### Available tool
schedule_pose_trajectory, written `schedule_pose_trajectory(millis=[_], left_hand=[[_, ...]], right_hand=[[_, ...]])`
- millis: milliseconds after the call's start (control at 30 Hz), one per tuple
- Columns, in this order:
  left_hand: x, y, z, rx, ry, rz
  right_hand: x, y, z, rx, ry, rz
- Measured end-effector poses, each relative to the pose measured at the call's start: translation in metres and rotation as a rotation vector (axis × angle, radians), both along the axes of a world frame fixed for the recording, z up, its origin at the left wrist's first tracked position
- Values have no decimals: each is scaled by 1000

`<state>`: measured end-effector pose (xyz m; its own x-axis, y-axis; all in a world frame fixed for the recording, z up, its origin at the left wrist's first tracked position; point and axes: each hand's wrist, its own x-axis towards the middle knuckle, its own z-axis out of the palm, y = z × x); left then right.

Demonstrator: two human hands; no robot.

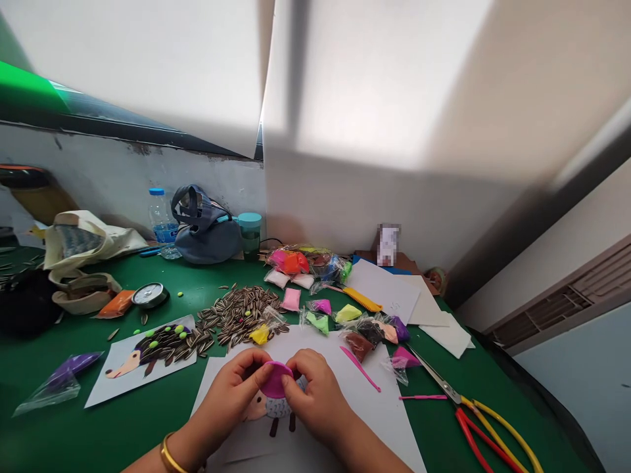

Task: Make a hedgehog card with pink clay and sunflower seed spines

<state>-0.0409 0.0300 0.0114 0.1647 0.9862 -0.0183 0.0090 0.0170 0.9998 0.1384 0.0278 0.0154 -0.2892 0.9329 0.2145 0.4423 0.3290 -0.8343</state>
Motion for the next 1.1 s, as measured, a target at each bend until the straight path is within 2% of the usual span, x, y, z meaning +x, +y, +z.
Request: schedule_pose_trajectory(millis=[133,300,567,867,1000,1100], left_hand=[[2,-1,1,-16,-56,19],[3,-2,3,-15,-3,-53],[0,0,-1,-74,-20,-73],[-1,1,4,71,43,-14],[0,-1,2,-23,-20,-36],[1,-1,2,-29,-10,-38]], right_hand=[[1,0,1,0,-2,-12],[0,-1,0,9,-26,12],[2,1,0,7,54,4],[0,0,-1,15,9,33],[-2,-1,0,14,-26,26],[-2,-1,1,8,-33,31]])
